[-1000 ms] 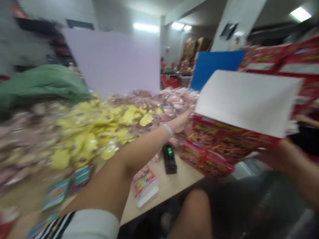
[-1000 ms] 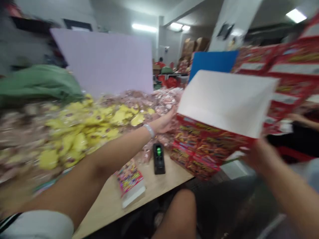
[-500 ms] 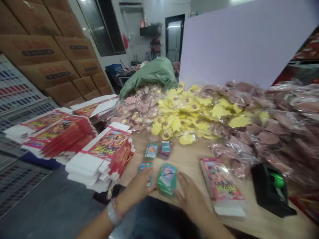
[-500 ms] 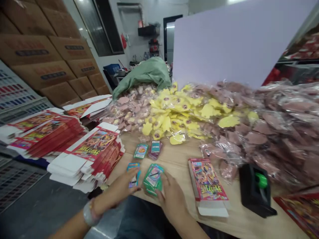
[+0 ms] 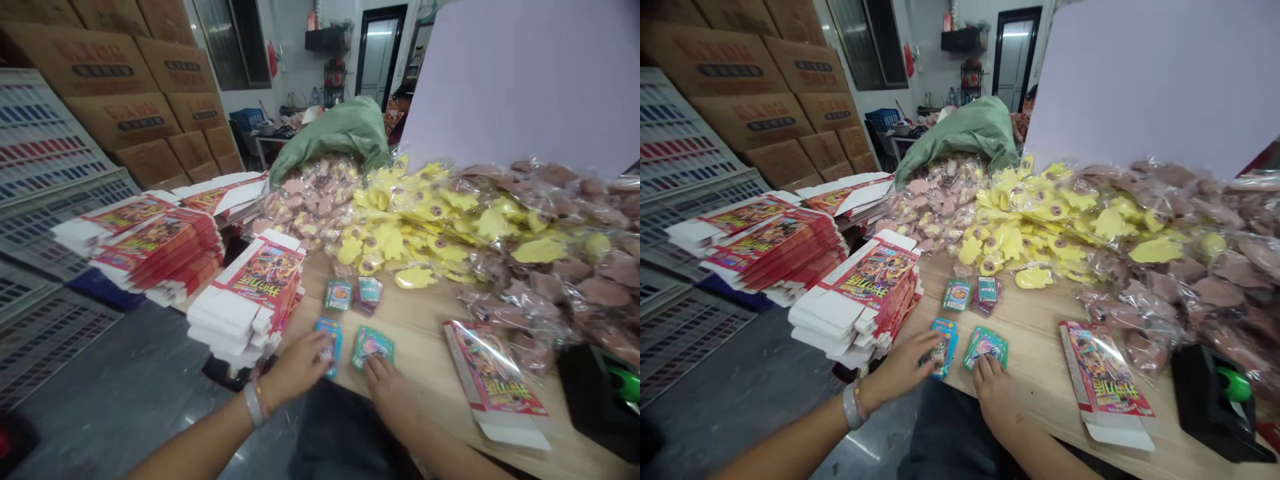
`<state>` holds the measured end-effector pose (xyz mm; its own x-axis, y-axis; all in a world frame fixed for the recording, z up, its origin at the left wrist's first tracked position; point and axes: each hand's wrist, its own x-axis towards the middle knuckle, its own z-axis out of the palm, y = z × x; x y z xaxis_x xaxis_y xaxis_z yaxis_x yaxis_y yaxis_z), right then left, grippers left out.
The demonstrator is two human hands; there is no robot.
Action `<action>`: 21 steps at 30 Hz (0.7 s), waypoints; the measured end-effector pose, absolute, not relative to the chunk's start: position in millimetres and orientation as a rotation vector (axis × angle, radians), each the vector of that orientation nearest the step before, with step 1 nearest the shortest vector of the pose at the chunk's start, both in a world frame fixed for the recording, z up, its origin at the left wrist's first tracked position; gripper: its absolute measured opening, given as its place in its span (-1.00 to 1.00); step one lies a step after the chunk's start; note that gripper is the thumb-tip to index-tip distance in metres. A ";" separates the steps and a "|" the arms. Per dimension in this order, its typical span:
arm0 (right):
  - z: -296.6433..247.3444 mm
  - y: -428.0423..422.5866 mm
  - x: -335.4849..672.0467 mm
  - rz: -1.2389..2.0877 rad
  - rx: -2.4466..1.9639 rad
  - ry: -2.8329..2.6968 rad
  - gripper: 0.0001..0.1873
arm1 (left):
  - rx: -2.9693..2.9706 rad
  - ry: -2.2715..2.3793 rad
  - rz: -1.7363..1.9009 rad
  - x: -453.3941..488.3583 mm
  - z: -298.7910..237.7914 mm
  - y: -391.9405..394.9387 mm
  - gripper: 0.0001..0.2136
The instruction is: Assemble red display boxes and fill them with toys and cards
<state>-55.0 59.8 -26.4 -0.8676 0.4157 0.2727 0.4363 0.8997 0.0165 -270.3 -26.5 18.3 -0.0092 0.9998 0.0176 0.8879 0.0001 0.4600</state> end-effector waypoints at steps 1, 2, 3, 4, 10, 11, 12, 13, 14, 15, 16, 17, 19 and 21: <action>-22.3 59.8 -56.1 -0.065 -0.667 -2.839 -0.71 | 1.857 2.048 0.542 -274.5 15.8 -21.9 -0.67; -18.6 59.5 -57.0 -0.015 -0.695 -2.882 -0.70 | 1.760 2.126 0.578 -279.0 12.2 -17.0 -0.66; -15.4 59.2 -57.9 0.029 -0.720 -2.923 -0.70 | 1.670 2.191 0.609 -283.4 7.9 -12.1 -0.66; -12.7 58.9 -58.6 0.064 -0.741 -2.958 -0.70 | 1.593 2.241 0.638 -287.3 3.4 -7.8 -0.66; -6.6 60.7 -59.5 0.082 -0.694 -3.010 -0.66 | 1.393 2.358 0.788 -295.6 -9.6 0.5 -0.68; -6.8 61.5 -58.8 0.079 -0.682 -3.010 -0.65 | 1.391 2.363 0.798 -297.3 -9.2 0.9 -0.68; -7.2 62.2 -58.1 0.079 -0.674 -3.009 -0.64 | 1.391 2.369 0.803 -300.1 -8.5 1.9 -0.68; -7.7 62.8 -57.5 0.080 -0.669 -3.006 -0.64 | 1.392 2.376 0.803 -303.9 -7.6 3.7 -0.67; -8.2 63.1 -56.9 0.084 -0.665 -3.003 -0.65 | 1.395 2.385 0.798 -308.6 -6.5 6.3 -0.67; -8.8 63.0 -56.7 0.086 -0.669 -2.997 -0.65 | 1.398 2.395 0.789 -313.7 -5.2 9.4 -0.67; -9.5 62.6 -56.6 0.087 -0.679 -2.990 -0.65 | 1.403 2.404 0.779 -318.6 -3.6 12.5 -0.67; -10.4 61.9 -56.8 0.086 -0.695 -2.982 -0.64 | 1.410 2.411 0.764 -322.5 -1.7 15.0 -0.68; -12.9 59.8 -57.5 0.078 -0.731 -2.967 -0.64 | 1.448 2.403 0.725 -324.3 3.1 16.1 -0.70; -16.2 57.6 -58.3 0.069 -0.762 -2.958 -0.66 | 1.551 2.321 0.669 -315.6 8.2 9.4 -0.69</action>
<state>-58.3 57.6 -16.2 -0.8723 0.4837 0.0718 0.4799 0.8749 -0.0650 -315.6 9.4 8.2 -0.3905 0.9201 0.0309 0.7953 0.3202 0.5147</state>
